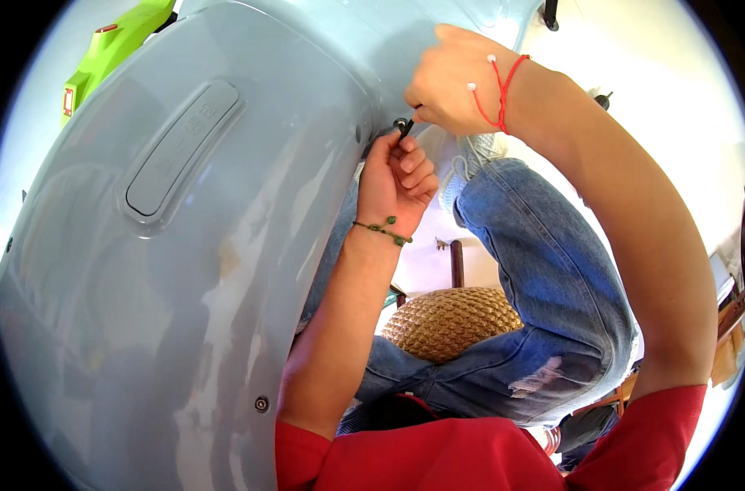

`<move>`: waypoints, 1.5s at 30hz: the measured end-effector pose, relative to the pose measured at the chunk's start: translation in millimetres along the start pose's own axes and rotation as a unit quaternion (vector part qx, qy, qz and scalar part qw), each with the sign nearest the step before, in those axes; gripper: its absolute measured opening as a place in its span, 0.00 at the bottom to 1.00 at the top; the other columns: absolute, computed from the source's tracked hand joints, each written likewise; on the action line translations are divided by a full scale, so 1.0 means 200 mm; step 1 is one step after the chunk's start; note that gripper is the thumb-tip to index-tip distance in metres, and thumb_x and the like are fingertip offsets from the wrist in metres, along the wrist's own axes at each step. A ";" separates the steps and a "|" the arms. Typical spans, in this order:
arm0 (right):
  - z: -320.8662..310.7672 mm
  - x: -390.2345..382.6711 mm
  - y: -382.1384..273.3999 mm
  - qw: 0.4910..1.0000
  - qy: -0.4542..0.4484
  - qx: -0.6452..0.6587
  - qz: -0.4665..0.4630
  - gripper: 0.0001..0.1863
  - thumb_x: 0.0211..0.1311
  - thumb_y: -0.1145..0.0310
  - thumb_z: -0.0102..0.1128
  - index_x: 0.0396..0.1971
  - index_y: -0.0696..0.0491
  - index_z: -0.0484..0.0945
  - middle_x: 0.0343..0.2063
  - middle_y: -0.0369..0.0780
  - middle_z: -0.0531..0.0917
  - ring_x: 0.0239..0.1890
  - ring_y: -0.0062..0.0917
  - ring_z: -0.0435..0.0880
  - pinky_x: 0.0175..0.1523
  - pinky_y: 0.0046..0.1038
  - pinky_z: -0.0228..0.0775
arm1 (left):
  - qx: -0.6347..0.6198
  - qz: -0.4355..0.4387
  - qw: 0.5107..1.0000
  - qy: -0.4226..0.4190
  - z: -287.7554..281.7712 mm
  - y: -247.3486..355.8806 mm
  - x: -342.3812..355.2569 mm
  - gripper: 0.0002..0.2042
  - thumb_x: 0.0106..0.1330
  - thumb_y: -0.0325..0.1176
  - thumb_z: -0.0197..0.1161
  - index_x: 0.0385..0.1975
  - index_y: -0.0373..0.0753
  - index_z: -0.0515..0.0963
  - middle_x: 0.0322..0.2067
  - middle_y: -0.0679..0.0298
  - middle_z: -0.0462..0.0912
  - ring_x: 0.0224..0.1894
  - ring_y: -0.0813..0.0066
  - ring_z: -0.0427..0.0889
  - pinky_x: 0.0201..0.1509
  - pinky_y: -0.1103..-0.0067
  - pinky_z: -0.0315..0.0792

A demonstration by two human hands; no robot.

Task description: The person selects an allen key from a set, unscrews fasteners from the scooter body panels using allen keys and screwdrivers, and gathers the removed screws by hand.

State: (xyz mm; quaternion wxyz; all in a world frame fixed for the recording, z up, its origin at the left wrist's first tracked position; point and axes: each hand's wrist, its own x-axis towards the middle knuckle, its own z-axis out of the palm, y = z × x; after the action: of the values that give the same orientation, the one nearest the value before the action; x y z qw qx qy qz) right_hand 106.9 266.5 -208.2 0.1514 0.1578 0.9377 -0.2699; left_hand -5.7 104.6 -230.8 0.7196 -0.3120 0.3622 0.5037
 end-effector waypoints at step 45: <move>-0.03 0.15 -0.04 0.988 -0.111 -0.077 -0.071 0.18 0.53 0.52 0.59 0.20 0.51 0.84 0.19 0.39 0.83 0.24 0.35 0.83 0.32 0.33 0.74 | 0.163 0.049 0.973 0.155 -0.01 -0.07 0.02 0.18 0.70 0.49 0.44 0.32 0.40 0.73 0.28 0.65 0.74 0.27 0.75 0.70 0.32 0.77 0.65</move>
State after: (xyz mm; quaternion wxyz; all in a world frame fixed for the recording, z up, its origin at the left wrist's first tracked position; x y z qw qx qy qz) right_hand 76.1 270.4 -210.0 0.2468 0.0477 0.9419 -0.2227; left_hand 8.7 100.2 -235.0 0.6701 -0.2466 0.5617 0.4178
